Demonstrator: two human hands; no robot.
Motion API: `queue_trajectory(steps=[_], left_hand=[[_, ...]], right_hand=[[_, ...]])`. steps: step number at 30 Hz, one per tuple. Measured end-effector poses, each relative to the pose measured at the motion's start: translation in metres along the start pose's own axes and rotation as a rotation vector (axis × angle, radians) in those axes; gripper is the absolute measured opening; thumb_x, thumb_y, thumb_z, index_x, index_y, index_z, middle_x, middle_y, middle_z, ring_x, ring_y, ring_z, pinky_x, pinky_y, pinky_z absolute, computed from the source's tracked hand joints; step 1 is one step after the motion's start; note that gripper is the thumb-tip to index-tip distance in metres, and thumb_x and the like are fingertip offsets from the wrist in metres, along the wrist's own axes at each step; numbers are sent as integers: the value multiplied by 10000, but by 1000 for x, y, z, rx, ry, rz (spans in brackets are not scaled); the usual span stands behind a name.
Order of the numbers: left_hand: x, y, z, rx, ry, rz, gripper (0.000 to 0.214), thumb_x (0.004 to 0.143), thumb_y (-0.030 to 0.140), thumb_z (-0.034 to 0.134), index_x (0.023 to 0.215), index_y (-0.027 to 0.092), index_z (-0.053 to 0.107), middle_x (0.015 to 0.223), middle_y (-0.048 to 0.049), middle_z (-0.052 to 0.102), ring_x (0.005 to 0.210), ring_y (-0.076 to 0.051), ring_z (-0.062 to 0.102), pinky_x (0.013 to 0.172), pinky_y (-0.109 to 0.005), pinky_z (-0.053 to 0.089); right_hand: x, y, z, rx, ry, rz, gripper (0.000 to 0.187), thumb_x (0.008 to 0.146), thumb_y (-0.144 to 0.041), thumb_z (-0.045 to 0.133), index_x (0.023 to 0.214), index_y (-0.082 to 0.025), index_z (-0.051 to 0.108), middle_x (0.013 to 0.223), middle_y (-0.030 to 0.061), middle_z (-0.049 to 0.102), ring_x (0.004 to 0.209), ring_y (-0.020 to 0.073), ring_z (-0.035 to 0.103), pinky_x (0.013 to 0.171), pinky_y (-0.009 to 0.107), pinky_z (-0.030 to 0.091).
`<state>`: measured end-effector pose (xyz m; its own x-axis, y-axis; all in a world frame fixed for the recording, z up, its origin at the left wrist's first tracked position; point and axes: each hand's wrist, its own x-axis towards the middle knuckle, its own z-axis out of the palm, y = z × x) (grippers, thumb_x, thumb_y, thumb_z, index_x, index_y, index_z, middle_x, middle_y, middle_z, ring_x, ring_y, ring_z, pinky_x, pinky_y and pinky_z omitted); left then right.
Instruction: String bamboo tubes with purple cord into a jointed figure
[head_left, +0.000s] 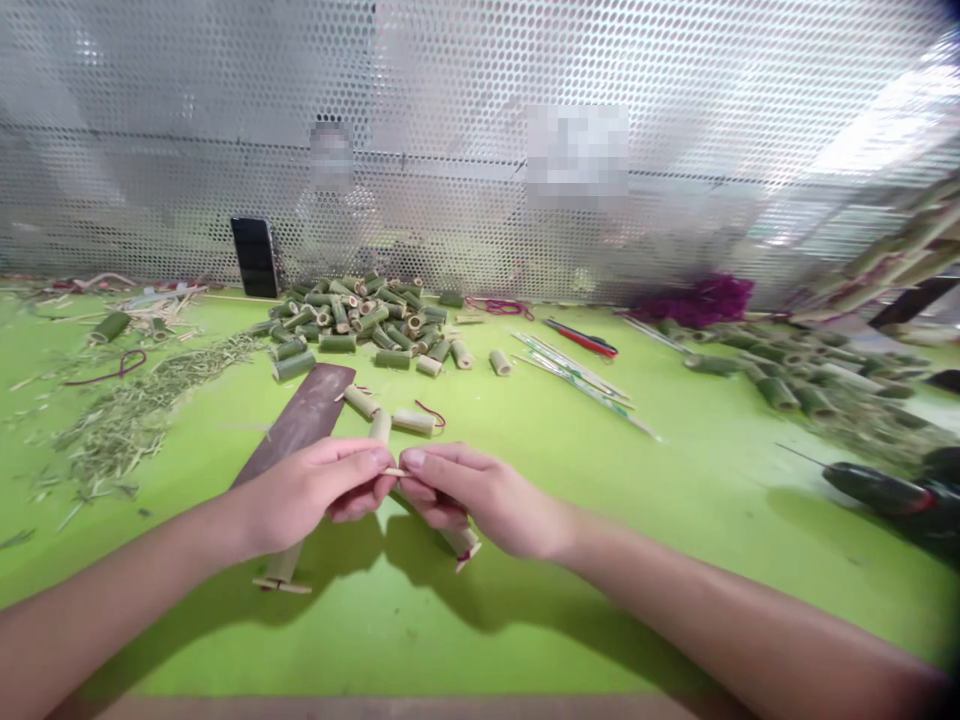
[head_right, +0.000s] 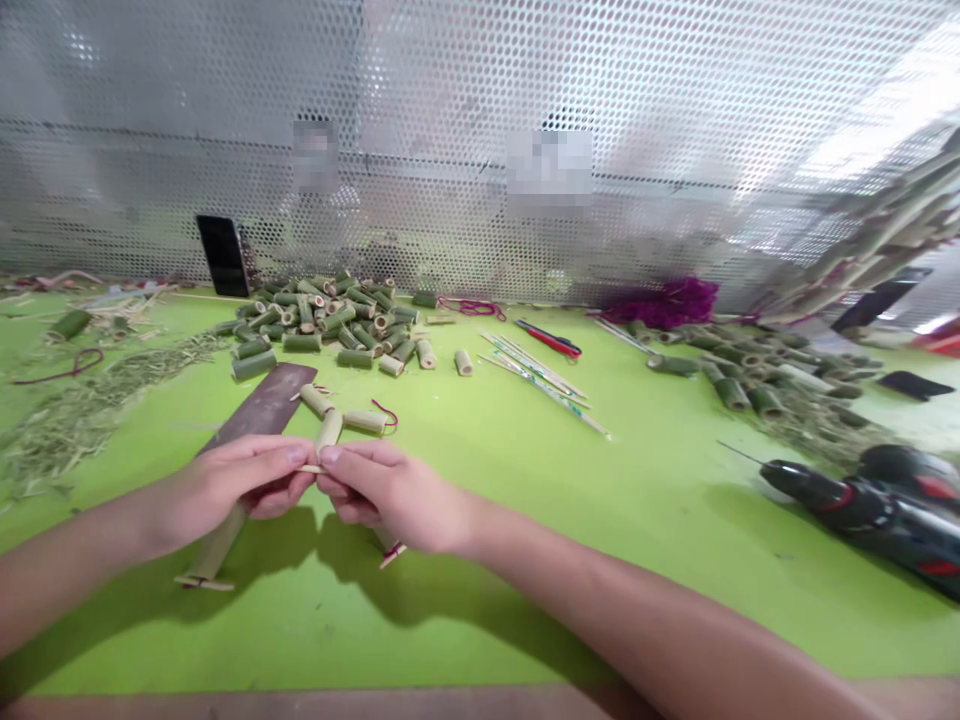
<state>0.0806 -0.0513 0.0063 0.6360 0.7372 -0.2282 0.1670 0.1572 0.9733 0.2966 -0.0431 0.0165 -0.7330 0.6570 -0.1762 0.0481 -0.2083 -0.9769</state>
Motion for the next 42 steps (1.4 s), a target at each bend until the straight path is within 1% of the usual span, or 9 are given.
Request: queue_trajectory(steps=[7, 12, 16, 21, 24, 30, 34, 38, 42], left_hand=[[2, -5, 5, -217, -29, 25, 431, 1002, 558, 530, 759, 201, 520, 626, 63, 317, 562, -122, 248, 563, -295, 243], [-2, 0, 16, -265, -86, 17, 461, 953, 614, 580, 748, 205, 520, 632, 52, 349, 559, -121, 276, 557, -293, 265], [-4, 6, 5, -123, 101, 61, 471, 983, 620, 521, 754, 209, 543, 603, 50, 366, 540, -125, 320, 555, -295, 312], [-2, 7, -22, -122, 368, 115, 268, 1046, 441, 503, 962, 208, 604, 626, 50, 465, 534, -105, 378, 553, -248, 372], [-2, 7, -28, -141, 403, 110, 173, 1026, 364, 551, 1037, 198, 598, 710, 20, 567, 570, -111, 465, 562, -248, 418], [0, 9, -25, -75, 402, 53, 222, 998, 318, 580, 1181, 193, 586, 855, -24, 676, 629, -131, 563, 617, -280, 489], [1, 10, -25, -62, 396, 35, 233, 1008, 285, 548, 1223, 202, 581, 882, -30, 690, 637, -133, 580, 627, -283, 498], [2, 10, -25, -21, 402, 26, 351, 1004, 272, 540, 1348, 204, 529, 877, -42, 700, 639, -144, 580, 610, -291, 484], [3, 8, -25, 44, 383, 41, 382, 1002, 308, 548, 1373, 217, 526, 840, -21, 689, 657, -148, 581, 618, -284, 465]], right_hand=[[-2, 2, 1, 82, -53, -53, 451, 956, -584, 611, 771, -202, 458, 660, -66, 359, 554, 88, 285, 495, 264, 202], [4, 2, -11, 170, -76, -166, 440, 981, -533, 590, 734, -210, 422, 613, -85, 252, 539, 97, 204, 529, 282, 169], [8, 1, -26, 245, -19, -117, 362, 992, -423, 536, 725, -208, 418, 605, -80, 210, 542, 110, 175, 532, 278, 179], [10, 3, -37, 361, 103, -60, 127, 953, -302, 559, 892, -193, 538, 649, -51, 428, 540, 106, 304, 515, 239, 236], [11, 3, -42, 349, 142, -57, 108, 946, -284, 572, 907, -184, 566, 693, -33, 508, 546, 100, 366, 511, 226, 269], [12, 7, -50, 274, 137, -53, 165, 897, -308, 671, 965, -176, 600, 814, -2, 611, 596, 93, 437, 531, 214, 332], [17, 11, -60, 34, 206, -62, 297, 866, -433, 699, 978, -181, 587, 827, 6, 613, 630, 97, 482, 575, 222, 382], [23, 6, -92, -530, 464, -104, 422, 884, -579, 528, 1002, -178, 591, 820, 39, 614, 658, 138, 525, 617, 279, 441], [14, -10, -135, -823, 734, -129, 323, 919, -501, 509, 961, -195, 600, 814, 61, 596, 695, 177, 506, 644, 317, 407]])
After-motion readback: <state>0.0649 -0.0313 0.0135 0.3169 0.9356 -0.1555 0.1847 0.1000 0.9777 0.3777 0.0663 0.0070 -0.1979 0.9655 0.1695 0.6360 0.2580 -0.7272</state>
